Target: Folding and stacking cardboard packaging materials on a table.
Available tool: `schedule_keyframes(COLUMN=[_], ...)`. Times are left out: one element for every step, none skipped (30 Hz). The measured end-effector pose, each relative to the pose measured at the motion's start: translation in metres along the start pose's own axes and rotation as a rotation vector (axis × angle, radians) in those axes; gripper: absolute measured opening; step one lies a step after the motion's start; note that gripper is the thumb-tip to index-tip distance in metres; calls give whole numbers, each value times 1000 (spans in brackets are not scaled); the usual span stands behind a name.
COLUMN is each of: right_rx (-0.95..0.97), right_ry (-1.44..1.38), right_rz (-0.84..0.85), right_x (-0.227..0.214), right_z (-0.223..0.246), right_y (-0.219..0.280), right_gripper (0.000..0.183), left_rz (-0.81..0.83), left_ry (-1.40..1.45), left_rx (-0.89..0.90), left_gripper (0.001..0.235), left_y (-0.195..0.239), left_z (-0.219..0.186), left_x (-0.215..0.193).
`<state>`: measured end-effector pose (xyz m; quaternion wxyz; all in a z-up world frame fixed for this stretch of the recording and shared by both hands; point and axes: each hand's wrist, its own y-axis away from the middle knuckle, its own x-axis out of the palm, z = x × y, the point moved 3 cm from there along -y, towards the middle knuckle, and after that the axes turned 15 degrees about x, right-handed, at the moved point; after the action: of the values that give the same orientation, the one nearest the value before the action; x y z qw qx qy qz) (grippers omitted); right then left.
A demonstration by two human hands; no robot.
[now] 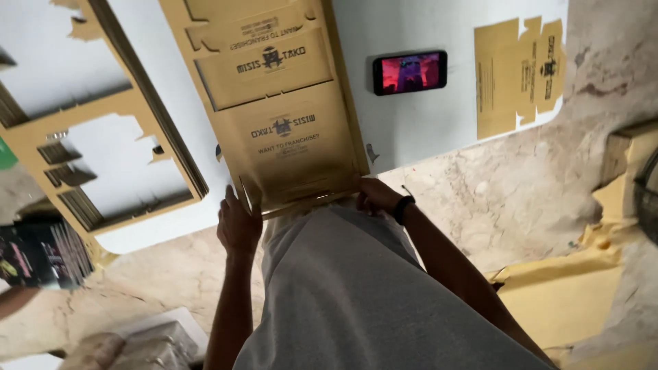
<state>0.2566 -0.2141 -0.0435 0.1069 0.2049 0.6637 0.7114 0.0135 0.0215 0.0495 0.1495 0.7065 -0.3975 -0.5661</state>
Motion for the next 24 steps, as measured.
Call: schedule_keyframes(right_rx=[-5,-50,-93,-94,-116,-138,-141,-182,-224,-227,-236,-244,-247,-220,-193,-195,-147,-99,-97,-87,-80,-84,-37,10], right_ry=[-24,-54,-79,-98,-208,-318,-329,-368,-402,-409,-392,-374,-378,-384,-388,-390,-239,-87,-86,35,158,162,136,110], right_rz=[-4,-50,-94,-98,-74,-50,-57,-60,-65,-73,-92,-112,-118,-144,-166,-168,-257,-345,-345,-365,-385,-386,-401,-416], right_x=[2,4,5,6,7,8,9,10,9,10,10,10,11,12,14,14,15,16,19,23,25,25,25,24], right_z=[-9,-17,-25,-33,-39,-45,-46,-47,-48,-47,-45,-43,-41,-40,-39,-31,-26,-20,-11,-1,12,13,12,11], right_y=[-16,-32,-47,-52,-57,-62,-65,-67,-69,-66,-64,-62,-59,-56,-54,-44,-35,-25,-9,8,24,25,25,26], right_gripper=[55,44,34,34,42,50,50,48,47,47,40,34,34,33,32,32,34,43,43,43,42,42,45,48], left_rz=[7,-147,-303,-296,-203,-105,-100,-45,7,9,-363,-747,-750,-243,245,244,250,255,256,237,212,207,138,68], left_ry=[-14,-102,-182,-190,-38,115,113,-32,-176,-175,-538,-897,-893,-627,-348,-349,-327,-304,-303,-326,-349,-348,-369,-390], left_rx=[20,164,303,320,436,548,560,685,805,816,889,923,930,857,739,742,732,722,720,727,734,732,775,816], left_gripper=[71,78,86,86,90,95,95,104,113,113,92,74,74,97,120,120,120,119,119,120,120,120,112,104], left_y=[-6,-12,-14,-19,-24,-28,-37,-45,-51,-58,-62,-62,-64,-76,-82,-82,-81,-80,-82,-83,-86,-88,-89,-90], left_z=[2,1,-1,-26,-54,-83,-94,-109,-125,-127,-132,-139,-142,-139,-135,-138,-139,-139,-136,-133,-131,-128,-125,-121], left_x=[10,15,21,11,5,-1,10,22,36,46,48,53,47,50,55,54,54,53,58,61,63,69,73,77])
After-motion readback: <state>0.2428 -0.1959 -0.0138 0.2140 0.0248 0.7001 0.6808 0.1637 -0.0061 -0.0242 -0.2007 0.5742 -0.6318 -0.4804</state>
